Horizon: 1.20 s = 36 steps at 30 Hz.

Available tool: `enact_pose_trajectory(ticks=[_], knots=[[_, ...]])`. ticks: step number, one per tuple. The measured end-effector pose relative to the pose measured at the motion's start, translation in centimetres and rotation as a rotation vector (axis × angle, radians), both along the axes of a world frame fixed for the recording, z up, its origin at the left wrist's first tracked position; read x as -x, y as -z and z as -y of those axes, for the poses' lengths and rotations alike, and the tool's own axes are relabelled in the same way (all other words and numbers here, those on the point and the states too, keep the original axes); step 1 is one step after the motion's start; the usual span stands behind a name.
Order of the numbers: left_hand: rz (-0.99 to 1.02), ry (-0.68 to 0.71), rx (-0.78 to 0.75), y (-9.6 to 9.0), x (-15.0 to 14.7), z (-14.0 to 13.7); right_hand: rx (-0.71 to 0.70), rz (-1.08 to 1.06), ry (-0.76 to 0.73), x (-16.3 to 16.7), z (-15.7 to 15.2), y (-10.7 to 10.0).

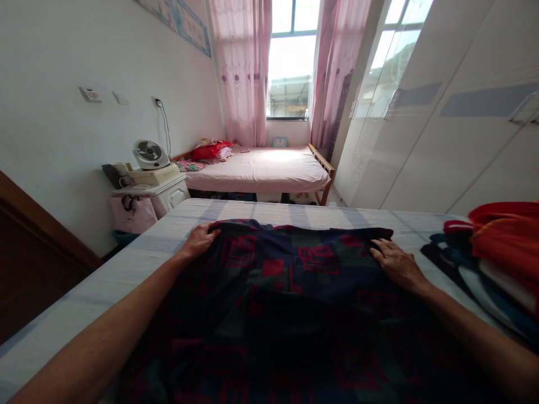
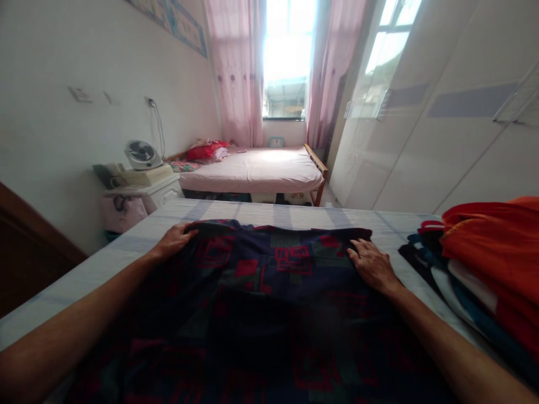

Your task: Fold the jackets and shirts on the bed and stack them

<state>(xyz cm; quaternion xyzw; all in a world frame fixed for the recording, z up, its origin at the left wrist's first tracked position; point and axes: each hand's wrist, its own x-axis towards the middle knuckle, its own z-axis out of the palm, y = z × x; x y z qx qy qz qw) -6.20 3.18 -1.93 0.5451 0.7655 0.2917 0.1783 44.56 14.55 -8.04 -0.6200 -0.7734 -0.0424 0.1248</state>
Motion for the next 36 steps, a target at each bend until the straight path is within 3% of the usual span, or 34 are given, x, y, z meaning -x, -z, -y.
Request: enact_pose_trajectory(ticks=[5, 9, 13, 16, 21, 27, 31, 36], knots=[[-0.172, -0.09, 0.018, 0.8, 1.0, -0.5, 0.045, -0.021, 0.004, -0.2, 0.5, -1.8], [-0.357, 0.114, -0.053, 1.9, 0.2, 0.4, -0.044, 0.003, -0.106, 0.0, 1.6, -1.8], [-0.602, 0.189, -0.021, 2.8, -0.3, 1.1, 0.097, 0.055, -0.133, -0.4, 1.7, -1.3], [-0.544, 0.144, 0.04, 1.9, 0.2, 0.0, 0.117, 0.01, -0.106, -0.8, 0.6, -2.5], [-0.433, 0.116, 0.07, 0.3, 0.2, -4.2, -0.065, 0.076, -0.094, -0.9, -2.7, -4.7], [-0.285, 0.063, 0.128, 0.7, -1.8, -8.1, 0.058, 0.211, -0.08, -0.5, -5.9, -4.2], [-0.166, 0.018, 0.123, 0.4, -1.9, -8.9, 0.058, 0.196, -0.047, -0.6, -6.7, -4.2], [0.035, -0.013, 0.079, -0.1, -2.4, -7.8, 0.017, 0.116, -0.045, -0.6, -6.8, -4.2]])
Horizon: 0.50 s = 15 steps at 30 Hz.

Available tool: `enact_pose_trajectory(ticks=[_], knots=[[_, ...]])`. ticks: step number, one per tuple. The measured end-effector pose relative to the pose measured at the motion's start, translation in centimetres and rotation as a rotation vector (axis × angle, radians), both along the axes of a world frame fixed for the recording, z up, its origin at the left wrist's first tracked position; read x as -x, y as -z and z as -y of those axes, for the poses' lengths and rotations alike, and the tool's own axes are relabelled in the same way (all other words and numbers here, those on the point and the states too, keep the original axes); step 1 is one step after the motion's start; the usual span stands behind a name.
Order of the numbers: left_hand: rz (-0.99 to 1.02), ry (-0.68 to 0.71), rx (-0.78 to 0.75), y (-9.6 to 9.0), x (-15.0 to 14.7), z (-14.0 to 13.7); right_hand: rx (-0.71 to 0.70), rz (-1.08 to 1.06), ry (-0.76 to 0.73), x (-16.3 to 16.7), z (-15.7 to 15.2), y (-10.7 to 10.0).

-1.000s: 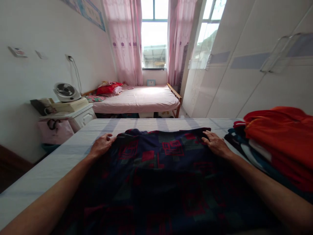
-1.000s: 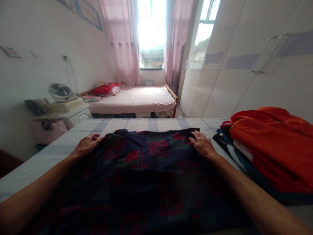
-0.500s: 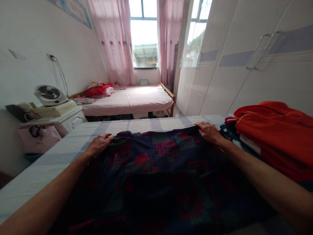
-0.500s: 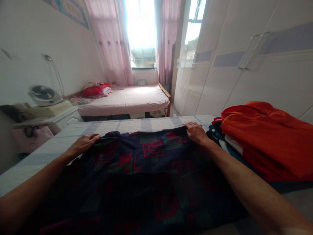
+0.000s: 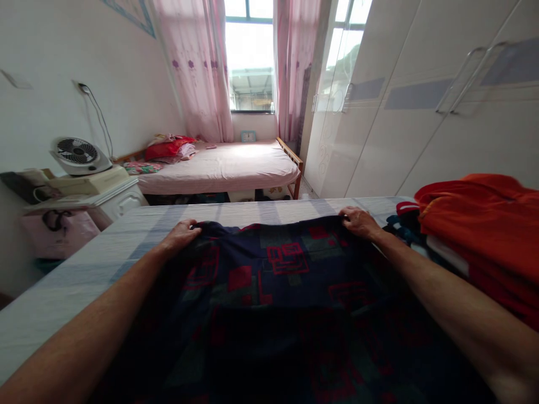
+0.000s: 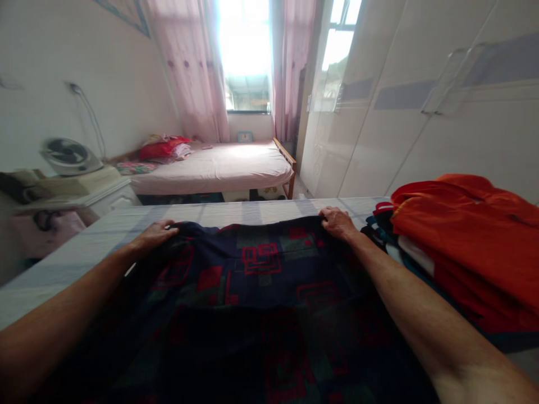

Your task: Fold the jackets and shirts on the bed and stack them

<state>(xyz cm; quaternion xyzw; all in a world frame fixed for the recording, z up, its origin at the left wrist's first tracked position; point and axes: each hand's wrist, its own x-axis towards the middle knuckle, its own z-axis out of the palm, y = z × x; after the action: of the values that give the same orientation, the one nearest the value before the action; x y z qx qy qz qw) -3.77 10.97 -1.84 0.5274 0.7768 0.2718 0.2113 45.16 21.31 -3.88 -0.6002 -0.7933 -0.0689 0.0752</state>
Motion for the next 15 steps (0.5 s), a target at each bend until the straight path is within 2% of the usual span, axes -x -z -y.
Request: enact_pose_trajectory(ticks=[3, 5, 8, 10, 12, 15], knots=[[0.131, 0.034, -0.021, -0.7, -1.0, 1.0, 0.026, -0.026, -0.045, 0.4, 0.3, -0.4], [0.2, 0.04, -0.063, -1.6, -1.4, 1.7, -0.006, -0.046, -0.061, 0.5, 0.9, -1.3], [0.368, 0.086, -0.194, -3.5, -1.3, 3.9, -0.147, -0.143, -0.107, 0.0, 2.8, -3.6], [0.45, 0.147, -0.292, -4.7, -0.9, 6.3, -0.242, -0.217, -0.152, -0.9, 5.1, -4.8], [0.418, 0.191, -0.34, -5.2, -0.4, 9.4, -0.284, -0.255, -0.185, -2.2, 8.0, -5.2], [0.25, 0.229, -0.263, -4.4, -0.1, 14.3, -0.278, -0.258, -0.214, -4.2, 12.4, -3.6]])
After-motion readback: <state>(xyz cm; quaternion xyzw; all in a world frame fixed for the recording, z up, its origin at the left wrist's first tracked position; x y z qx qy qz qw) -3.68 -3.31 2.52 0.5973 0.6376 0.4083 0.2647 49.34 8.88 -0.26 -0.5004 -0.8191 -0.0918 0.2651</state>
